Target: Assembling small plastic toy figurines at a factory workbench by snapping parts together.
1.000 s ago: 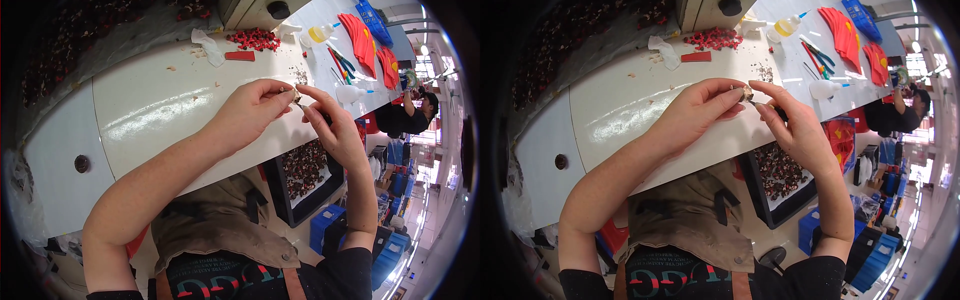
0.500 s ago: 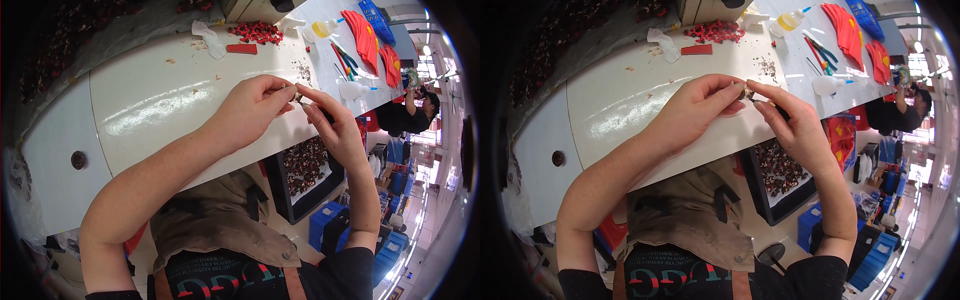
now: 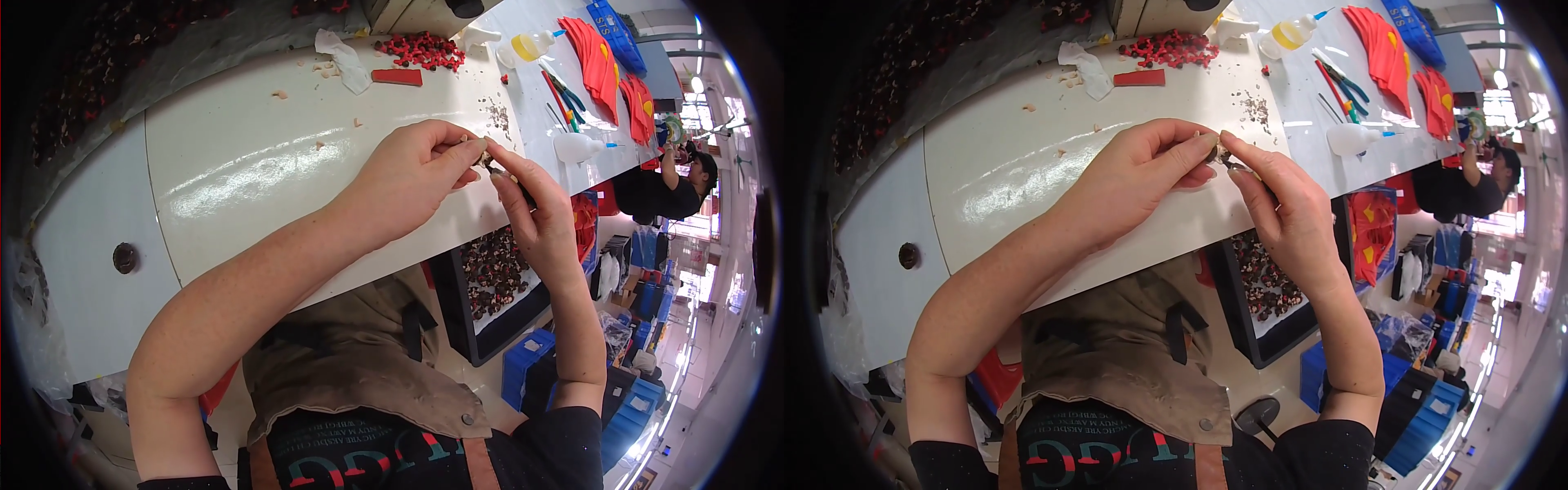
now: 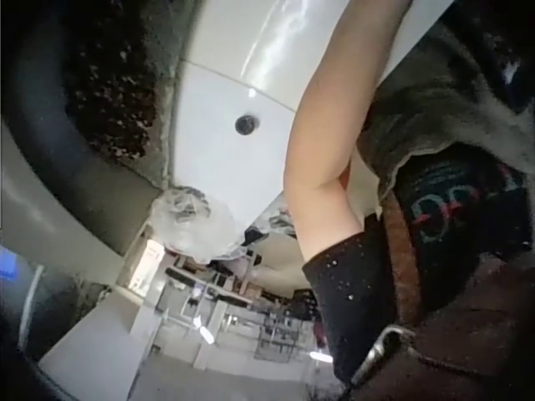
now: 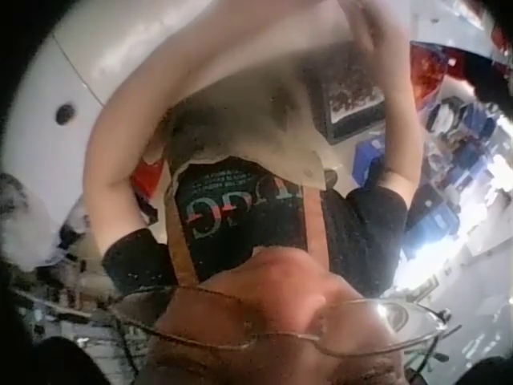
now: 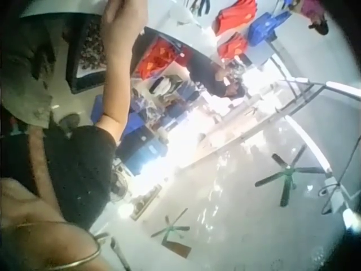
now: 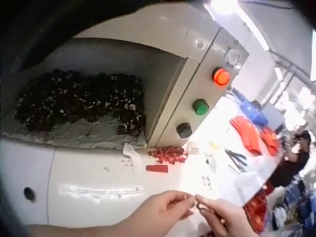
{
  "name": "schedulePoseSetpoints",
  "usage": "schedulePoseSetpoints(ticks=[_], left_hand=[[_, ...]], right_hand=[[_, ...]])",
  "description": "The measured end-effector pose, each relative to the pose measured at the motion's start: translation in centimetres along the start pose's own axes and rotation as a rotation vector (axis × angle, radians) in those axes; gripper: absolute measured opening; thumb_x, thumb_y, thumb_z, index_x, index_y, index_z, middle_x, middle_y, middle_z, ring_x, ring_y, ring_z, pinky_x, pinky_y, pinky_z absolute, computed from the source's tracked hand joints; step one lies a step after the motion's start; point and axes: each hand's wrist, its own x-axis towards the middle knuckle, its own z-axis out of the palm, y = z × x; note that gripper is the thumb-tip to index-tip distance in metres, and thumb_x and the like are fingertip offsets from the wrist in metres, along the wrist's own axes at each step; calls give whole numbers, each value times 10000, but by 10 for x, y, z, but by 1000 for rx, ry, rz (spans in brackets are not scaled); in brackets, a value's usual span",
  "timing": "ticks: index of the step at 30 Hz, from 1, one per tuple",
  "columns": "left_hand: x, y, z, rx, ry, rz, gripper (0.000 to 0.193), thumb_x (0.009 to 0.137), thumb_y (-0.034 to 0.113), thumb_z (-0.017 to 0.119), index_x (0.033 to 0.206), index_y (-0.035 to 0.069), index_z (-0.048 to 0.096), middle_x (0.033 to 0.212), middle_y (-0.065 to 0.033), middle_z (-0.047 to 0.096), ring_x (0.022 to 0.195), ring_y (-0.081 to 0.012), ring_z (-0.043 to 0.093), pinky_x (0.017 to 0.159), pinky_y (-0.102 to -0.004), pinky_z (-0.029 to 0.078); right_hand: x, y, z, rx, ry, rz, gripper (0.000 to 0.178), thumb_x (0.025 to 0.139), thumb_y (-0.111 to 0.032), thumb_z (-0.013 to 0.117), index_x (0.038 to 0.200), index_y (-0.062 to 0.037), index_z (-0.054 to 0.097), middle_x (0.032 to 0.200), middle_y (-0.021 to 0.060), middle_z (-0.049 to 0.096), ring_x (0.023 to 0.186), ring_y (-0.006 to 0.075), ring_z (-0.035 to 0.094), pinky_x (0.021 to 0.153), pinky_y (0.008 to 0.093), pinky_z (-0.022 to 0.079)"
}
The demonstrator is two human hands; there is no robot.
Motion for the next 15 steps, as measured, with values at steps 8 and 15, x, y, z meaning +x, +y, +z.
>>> schedulePoseSetpoints(ticks=[8, 15], left_hand=[[-1, 2, -3, 98, -21, -39, 368, 937, 281, 557, 1087, -54, 588, 919, -98, 652, 831, -130, 630, 737, -246, 511], [0, 6, -3, 84, -26, -68, 381, 938, 298, 556, 1085, -52, 590, 918, -105, 653, 832, -135, 632, 737, -248, 510]], right_hand=[[2, 6, -13, -64, -130, 4, 354, 861, 8, 580, 1211, -42, 588, 934, 113, 639, 816, 174, 602, 740, 273, 468], [11, 10, -19, 39, -194, -65, 370, 875, 2, 566, 1242, -42, 565, 959, 90, 641, 823, 138, 588, 740, 258, 465]])
